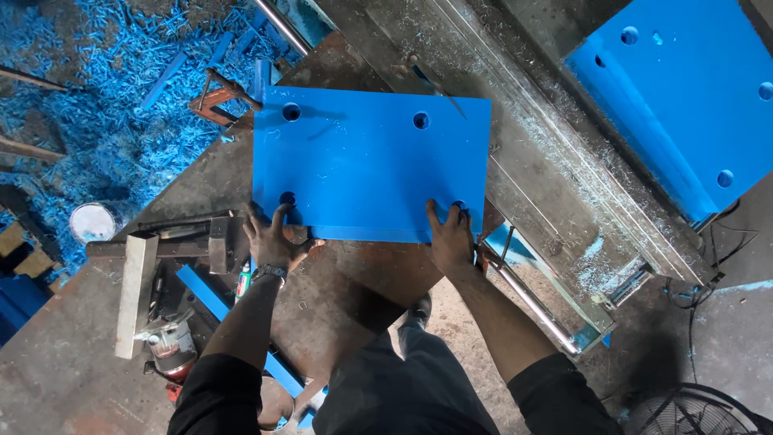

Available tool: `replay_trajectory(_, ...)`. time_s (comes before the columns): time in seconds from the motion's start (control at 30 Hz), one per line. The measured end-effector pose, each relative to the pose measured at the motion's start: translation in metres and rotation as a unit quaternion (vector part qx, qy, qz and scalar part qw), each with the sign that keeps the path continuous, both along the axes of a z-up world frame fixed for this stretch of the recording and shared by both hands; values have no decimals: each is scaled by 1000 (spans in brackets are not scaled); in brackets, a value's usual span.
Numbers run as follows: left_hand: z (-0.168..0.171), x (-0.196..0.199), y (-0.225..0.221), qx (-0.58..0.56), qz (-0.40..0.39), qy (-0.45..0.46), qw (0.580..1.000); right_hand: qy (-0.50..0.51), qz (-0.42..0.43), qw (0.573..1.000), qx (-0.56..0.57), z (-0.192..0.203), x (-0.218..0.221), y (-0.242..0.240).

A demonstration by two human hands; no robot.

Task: The recorder picks up, inspects, and stacks large blue plastic machine components on a production floor.

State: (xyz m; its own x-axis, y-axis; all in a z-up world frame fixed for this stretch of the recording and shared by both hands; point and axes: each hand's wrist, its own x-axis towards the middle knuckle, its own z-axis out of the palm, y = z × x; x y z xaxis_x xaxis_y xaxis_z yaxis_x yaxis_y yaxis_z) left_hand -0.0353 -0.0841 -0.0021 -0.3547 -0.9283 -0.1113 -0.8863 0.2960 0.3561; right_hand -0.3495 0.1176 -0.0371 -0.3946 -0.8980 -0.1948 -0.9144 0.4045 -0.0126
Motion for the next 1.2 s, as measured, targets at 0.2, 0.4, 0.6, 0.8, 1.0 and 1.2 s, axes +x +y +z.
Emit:
replay_trajectory(0.2,-16,5,-1,-16,-1,16,1000,34,7,999,-14,-18,-2,4)
replay_trajectory(0.4,-23,7,0,-38,-11,6,999,1,-13,1000,-5,0,2,0)
replay_trajectory(0.6,-7,0,5,-43,-12,5,999,-7,-8,1000,5,-3,0,2)
replay_trajectory(0.8,-14,3,7,-55,-13,-19,998,-21,-13,999,-30,-33,-3,8)
replay_trajectory(1.0,-6,-1,13,-39,-6,-25,999,37,-10,997,-64,-2,4,11)
replay_trajectory(1.2,2,-4,20,-43,-16,-28,999,-10,-32,998,-49,-11,7,12)
